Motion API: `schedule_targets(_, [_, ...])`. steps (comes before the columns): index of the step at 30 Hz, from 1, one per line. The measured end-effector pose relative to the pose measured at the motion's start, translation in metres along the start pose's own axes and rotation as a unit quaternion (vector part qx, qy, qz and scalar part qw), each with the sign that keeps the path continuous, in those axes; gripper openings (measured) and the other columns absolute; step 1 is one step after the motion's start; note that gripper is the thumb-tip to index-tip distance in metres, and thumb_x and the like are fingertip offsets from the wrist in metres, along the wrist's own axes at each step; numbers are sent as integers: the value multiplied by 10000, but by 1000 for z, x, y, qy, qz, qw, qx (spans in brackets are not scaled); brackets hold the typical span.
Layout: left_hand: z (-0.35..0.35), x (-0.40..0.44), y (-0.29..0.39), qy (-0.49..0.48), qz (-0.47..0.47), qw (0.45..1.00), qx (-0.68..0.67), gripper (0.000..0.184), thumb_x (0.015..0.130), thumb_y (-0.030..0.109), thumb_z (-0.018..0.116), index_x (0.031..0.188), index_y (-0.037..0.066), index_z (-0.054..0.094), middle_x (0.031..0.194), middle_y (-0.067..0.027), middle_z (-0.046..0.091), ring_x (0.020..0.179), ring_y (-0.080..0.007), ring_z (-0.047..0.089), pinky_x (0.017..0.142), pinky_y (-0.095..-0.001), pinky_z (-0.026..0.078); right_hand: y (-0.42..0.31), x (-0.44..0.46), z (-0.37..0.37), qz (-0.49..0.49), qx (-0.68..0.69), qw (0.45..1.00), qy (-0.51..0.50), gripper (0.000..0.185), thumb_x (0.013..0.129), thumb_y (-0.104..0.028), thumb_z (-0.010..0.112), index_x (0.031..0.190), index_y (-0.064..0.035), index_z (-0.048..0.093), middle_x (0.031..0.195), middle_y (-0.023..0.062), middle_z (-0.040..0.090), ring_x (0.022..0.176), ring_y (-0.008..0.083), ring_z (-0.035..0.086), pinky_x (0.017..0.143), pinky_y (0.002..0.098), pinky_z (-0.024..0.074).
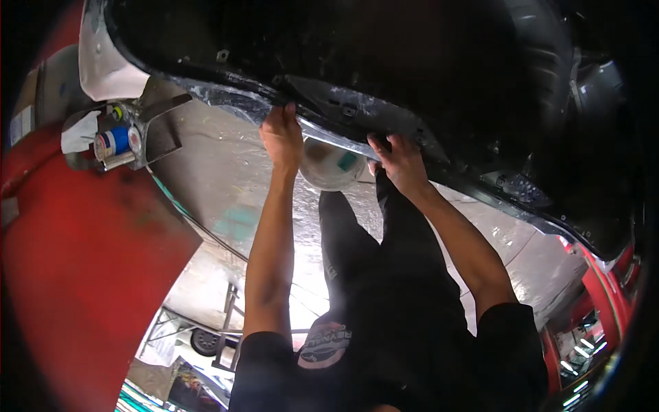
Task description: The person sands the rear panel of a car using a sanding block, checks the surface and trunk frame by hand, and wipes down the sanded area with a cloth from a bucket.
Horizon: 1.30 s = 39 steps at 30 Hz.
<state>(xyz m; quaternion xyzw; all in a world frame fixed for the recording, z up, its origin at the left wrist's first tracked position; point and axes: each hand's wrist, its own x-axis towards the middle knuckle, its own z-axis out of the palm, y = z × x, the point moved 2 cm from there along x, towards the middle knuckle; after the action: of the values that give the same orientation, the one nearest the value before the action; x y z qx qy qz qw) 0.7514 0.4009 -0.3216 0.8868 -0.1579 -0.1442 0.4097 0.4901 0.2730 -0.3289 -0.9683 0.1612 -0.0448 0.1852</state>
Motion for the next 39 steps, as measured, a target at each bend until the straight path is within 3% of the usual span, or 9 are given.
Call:
schedule_targets(3, [-5,-1,20,8,61,996,64,261,965,173,705,791,-12,646,675,-227,638,629,-420,646,606,-475,488,-5,1,-4,9,-39,999,15,714,734,-254,821,1410,-151,615,1126,138,563,1037,349,600,832,475,554])
schedule_targets(6, [1,1,1,13,64,994,82,361,1022,238,662,798,-44,643,633,-114,658,494,-172,629,454,-338,487,-7,5,1,16,-26,999,-11,702,723,-213,806,1397,-140,624,1118,138,570,1044,349,592,862,475,549])
schedule_targets(9, [-4,0,1,-60,-47,996,-55,399,1038,289,649,819,-44,648,645,-115,664,481,-170,627,424,-332,481,-10,7,-4,3,-22,1000,10,688,719,-185,790,1385,-121,631,1109,137,571,1039,344,587,879,476,543])
schedule_targets(15, [-3,12,-21,-46,98,990,94,401,1055,332,622,913,-42,648,709,-120,692,497,-174,656,401,-306,547,-18,10,-8,35,-20,999,-13,497,811,-156,704,1304,-93,683,1089,115,632,1042,320,619,890,510,556])
schedule_targets(18, [-5,-5,14,-84,-160,976,-124,420,1027,305,678,809,-54,666,662,-140,680,481,-191,662,396,-324,518,-21,3,-2,24,-52,998,25,498,822,-161,692,1315,-94,673,1111,106,617,1083,320,601,905,523,541])
schedule_targets(20, [17,-28,-9,-152,-172,957,-176,410,1029,279,665,827,-77,660,693,-154,687,485,-221,673,383,-329,560,-22,4,-1,33,-47,998,29,503,832,-164,683,1329,-92,662,1124,103,608,1109,319,590,924,527,527])
schedule_targets(22, [32,-62,-9,-216,-246,920,-217,386,1042,273,637,1049,-113,660,842,-195,719,594,-275,731,480,-345,637,-29,1,-3,37,-46,998,19,526,822,-137,680,1345,-86,669,1146,127,568,1149,349,555,952,526,508])
schedule_targets(33, [54,-69,-13,-149,-241,913,-293,393,1077,293,594,986,-89,608,791,-191,701,634,-275,733,564,-373,660,-8,-13,4,109,6,992,62,533,810,-110,720,1334,-201,692,1150,109,581,1128,330,577,964,541,497])
schedule_targets(39, [47,-62,-11,-222,-267,906,-244,416,1076,315,598,954,-83,611,713,-157,681,570,-238,715,481,-347,634,-6,-10,6,104,8,993,60,556,754,-104,774,1298,-193,703,1158,99,583,1111,334,585,967,540,513])
